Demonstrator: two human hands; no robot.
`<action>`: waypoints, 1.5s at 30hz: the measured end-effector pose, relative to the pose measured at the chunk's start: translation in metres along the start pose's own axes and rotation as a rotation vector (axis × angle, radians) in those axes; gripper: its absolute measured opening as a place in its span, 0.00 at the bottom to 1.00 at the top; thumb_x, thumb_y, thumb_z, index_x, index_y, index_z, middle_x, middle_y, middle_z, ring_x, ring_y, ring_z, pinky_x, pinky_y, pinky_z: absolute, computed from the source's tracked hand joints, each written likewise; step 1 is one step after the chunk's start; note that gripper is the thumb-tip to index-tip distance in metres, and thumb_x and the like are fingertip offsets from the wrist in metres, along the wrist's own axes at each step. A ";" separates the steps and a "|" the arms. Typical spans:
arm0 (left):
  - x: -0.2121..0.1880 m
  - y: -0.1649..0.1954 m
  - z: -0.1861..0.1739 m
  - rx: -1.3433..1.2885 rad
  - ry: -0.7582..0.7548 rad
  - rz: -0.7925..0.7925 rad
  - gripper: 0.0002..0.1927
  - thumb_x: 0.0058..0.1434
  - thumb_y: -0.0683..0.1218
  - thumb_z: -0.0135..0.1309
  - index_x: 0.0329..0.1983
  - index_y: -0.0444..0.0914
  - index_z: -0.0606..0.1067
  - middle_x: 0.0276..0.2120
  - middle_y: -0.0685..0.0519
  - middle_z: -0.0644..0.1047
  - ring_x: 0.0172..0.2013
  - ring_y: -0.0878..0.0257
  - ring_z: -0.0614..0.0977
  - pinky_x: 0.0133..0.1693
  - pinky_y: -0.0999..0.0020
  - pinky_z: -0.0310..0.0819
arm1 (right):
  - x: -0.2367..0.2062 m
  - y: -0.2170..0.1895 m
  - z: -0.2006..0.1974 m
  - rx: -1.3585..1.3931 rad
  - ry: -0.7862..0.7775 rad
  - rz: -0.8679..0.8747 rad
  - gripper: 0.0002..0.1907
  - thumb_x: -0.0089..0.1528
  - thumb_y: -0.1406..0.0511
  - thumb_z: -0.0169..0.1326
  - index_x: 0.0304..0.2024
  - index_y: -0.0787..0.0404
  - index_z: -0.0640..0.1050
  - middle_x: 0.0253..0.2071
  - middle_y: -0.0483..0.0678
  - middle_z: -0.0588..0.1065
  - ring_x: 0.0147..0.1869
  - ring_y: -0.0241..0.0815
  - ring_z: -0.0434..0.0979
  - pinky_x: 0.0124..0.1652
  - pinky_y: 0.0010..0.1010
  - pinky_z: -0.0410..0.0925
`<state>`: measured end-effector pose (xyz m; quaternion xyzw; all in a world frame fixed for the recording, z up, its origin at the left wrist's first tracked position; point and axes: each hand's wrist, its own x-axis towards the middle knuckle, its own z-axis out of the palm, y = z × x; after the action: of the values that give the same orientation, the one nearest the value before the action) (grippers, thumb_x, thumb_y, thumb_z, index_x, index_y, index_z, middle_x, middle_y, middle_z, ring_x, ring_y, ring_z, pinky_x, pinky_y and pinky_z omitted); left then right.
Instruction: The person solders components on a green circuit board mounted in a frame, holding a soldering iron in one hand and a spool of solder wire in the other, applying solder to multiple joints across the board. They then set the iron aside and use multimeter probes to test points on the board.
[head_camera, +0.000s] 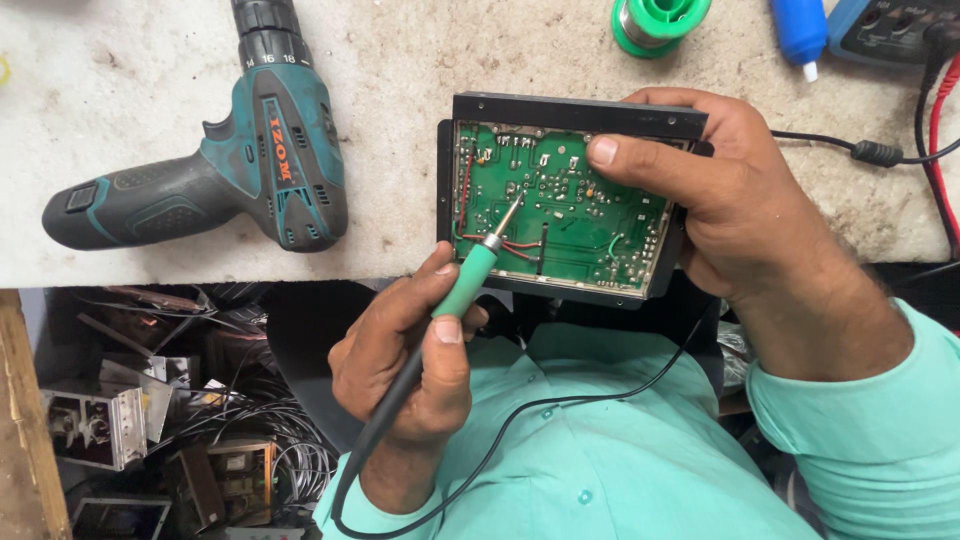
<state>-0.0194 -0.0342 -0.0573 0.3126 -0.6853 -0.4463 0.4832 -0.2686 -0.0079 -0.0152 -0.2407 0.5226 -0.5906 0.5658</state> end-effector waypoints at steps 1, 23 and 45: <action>0.000 -0.001 0.000 0.008 0.001 0.011 0.15 0.68 0.38 0.49 0.55 0.28 0.75 0.44 0.34 0.83 0.32 0.62 0.88 0.40 0.73 0.84 | 0.000 0.000 0.000 0.003 0.000 0.001 0.09 0.64 0.68 0.60 0.44 0.67 0.76 0.36 0.47 0.78 0.37 0.34 0.80 0.36 0.27 0.76; -0.002 -0.007 0.001 0.004 -0.004 0.014 0.14 0.67 0.39 0.49 0.53 0.27 0.75 0.38 0.39 0.83 0.32 0.62 0.88 0.44 0.68 0.86 | 0.002 -0.001 -0.005 -0.011 -0.050 0.034 0.09 0.65 0.68 0.60 0.44 0.66 0.75 0.36 0.46 0.77 0.35 0.33 0.81 0.32 0.25 0.76; 0.009 0.013 0.008 0.090 -0.075 0.029 0.13 0.72 0.42 0.51 0.56 0.30 0.75 0.34 0.47 0.85 0.41 0.59 0.90 0.65 0.58 0.77 | 0.001 0.001 -0.005 -0.009 -0.052 0.007 0.10 0.65 0.68 0.60 0.45 0.66 0.76 0.37 0.46 0.78 0.37 0.32 0.80 0.35 0.25 0.75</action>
<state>-0.0300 -0.0342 -0.0433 0.3069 -0.7267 -0.4195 0.4491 -0.2731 -0.0068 -0.0184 -0.2566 0.5110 -0.5800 0.5802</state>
